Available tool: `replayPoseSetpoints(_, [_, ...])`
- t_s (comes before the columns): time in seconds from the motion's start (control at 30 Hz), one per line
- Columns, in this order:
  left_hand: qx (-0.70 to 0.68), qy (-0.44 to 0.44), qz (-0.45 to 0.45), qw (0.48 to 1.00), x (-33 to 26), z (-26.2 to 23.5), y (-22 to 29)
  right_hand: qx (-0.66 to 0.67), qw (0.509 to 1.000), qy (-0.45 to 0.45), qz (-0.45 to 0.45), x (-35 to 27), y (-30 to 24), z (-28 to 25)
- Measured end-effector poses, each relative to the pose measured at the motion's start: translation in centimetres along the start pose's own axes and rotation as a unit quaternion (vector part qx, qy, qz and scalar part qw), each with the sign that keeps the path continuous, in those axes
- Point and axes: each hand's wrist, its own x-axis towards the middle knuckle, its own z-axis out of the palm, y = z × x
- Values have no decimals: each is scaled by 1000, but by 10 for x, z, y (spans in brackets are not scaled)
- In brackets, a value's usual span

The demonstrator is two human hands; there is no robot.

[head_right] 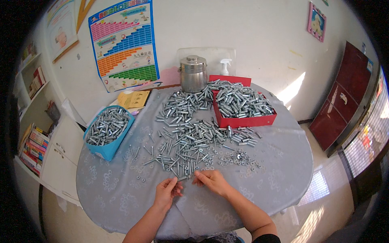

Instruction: The person sits at a table and repeatedly picks up bolts and washers from a large pile. They thread the washers onto the bolts by hand and place the assembled fasteners into a red box. The process is continuous and repetitive throughout the clip.

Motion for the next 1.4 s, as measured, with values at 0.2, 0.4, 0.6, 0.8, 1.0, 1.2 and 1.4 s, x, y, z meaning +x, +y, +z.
replayPoseSetpoints(0.2, [18, 0, 5, 1000, 0, 0, 0, 16, 998, 65, -16, -1, -11, 8])
replayPoseSetpoints(0.4, [65, -32, 68, 995, -2, 5, -1, -50, 999, -10, -8, 2, -7, 17])
replayPoseSetpoints(0.6, [146, -48, 160, 975, -5, 11, 1, 70, 993, -67, 69, 5, -7, 13])
replayPoseSetpoints(0.8, [183, -22, 222, 957, -3, 5, 3, 136, 990, 20, 39, 12, -5, 18])
replayPoseSetpoints(1.0, [20, 111, 196, 974, 10, -15, 24, 101, 979, 173, -49, 17, 21, 5])
replayPoseSetpoints(1.2, [-58, 239, 208, 947, 44, -48, 84, 100, 968, 221, -59, 17, 28, -9])
replayPoseSetpoints(1.4, [87, 285, 323, 899, 99, -106, 183, 98, 970, 213, -58, 18, 24, -6])
